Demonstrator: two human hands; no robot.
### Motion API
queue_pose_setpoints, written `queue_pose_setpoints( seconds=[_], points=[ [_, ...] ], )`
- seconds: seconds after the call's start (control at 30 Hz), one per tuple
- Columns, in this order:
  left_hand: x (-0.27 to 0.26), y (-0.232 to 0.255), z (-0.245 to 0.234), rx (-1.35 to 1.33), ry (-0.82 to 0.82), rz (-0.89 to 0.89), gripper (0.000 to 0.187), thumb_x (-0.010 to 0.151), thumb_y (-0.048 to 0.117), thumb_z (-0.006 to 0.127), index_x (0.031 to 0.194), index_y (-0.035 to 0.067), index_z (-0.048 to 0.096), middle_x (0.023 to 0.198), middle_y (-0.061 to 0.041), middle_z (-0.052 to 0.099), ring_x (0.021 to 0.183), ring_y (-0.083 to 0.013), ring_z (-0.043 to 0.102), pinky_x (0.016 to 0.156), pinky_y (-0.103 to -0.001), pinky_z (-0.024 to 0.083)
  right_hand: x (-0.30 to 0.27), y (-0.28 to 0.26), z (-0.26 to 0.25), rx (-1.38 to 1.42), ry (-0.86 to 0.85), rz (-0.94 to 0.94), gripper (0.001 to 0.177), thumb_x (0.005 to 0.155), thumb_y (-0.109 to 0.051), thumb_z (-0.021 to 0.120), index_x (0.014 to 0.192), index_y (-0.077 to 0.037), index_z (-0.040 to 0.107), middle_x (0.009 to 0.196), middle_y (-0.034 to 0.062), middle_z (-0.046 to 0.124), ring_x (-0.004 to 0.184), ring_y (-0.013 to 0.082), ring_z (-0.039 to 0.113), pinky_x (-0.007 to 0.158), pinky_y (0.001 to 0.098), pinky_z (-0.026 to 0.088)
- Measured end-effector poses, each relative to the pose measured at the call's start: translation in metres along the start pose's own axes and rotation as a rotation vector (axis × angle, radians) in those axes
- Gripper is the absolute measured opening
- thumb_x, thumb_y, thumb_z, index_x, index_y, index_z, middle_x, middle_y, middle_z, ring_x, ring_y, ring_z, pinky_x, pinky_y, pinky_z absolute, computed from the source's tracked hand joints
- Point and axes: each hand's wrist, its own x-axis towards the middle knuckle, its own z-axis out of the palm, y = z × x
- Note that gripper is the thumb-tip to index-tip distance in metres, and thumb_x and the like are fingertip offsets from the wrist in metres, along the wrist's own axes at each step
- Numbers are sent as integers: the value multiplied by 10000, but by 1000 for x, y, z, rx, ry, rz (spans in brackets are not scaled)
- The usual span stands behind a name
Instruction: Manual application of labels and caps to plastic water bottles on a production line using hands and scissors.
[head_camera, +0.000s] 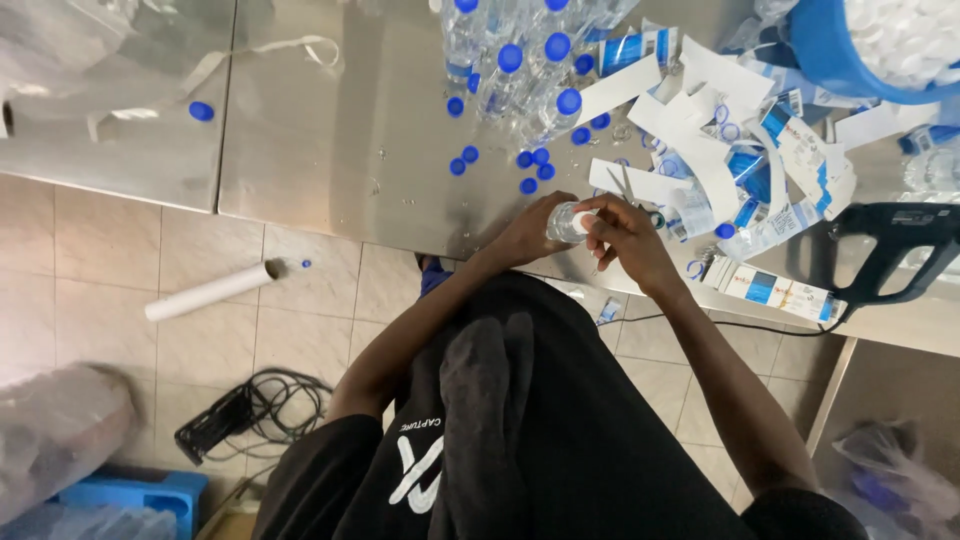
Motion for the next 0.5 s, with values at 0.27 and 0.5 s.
queue_pose_setpoints(
  seconds=[0.27, 0.5],
  points=[
    [-5, 60, -42, 264, 105, 215, 765, 852, 312, 941, 1513, 225, 566, 1297, -133, 702, 1270, -367, 706, 1106, -506, 540, -41, -69, 6, -47, -39, 15, 361, 1107, -214, 617, 1399, 0, 610, 791, 175, 673, 629, 218, 697, 460, 334, 613],
    [-17, 79, -54, 334, 192, 290, 747, 758, 239, 885, 1439, 182, 581, 1222, -126, 692, 1185, -381, 701, 1053, -512, 540, -43, -56, 20, 78, 70, -130, 293, 1101, -210, 640, 1305, -4, 684, 692, 179, 641, 512, 191, 625, 410, 284, 501]
  ],
)
